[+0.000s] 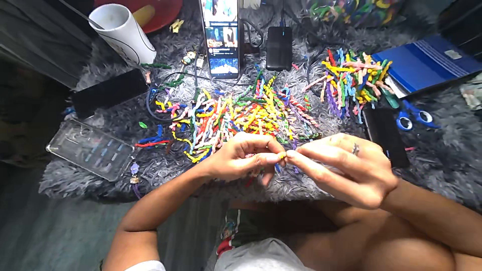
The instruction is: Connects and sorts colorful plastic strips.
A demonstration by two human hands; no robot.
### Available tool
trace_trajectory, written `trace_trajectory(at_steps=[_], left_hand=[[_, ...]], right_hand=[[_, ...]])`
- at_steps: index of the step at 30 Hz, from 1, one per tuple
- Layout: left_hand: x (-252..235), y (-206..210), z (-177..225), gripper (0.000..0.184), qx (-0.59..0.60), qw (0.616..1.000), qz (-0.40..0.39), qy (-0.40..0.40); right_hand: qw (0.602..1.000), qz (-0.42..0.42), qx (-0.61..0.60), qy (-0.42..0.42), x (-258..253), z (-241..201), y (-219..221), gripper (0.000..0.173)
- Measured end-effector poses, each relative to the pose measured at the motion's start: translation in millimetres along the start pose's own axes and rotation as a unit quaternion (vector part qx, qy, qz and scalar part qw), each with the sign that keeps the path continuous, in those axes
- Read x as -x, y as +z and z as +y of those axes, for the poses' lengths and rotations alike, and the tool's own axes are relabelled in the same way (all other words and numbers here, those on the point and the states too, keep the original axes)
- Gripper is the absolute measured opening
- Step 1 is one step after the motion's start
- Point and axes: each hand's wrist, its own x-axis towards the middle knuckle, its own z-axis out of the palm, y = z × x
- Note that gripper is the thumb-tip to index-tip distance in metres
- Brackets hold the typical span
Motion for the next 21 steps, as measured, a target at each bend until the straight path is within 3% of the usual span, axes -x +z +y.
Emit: trace_trajectory(at_steps=[9,21], left_hand=[[2.6,2.0,4.4,0.017,0.012,0.999,0.021,-0.048],[-1.2,-2.7,3.2,0.018,0.018,0.998,-0.044,-0.029]], right_hand=[[0.977,-0.044,0.167,-0.126,-0.3,-10.6,0.2,0.017],[0.989,-0.016,0.109,-0.101,-4.1,-13.8,1.2,0.014]])
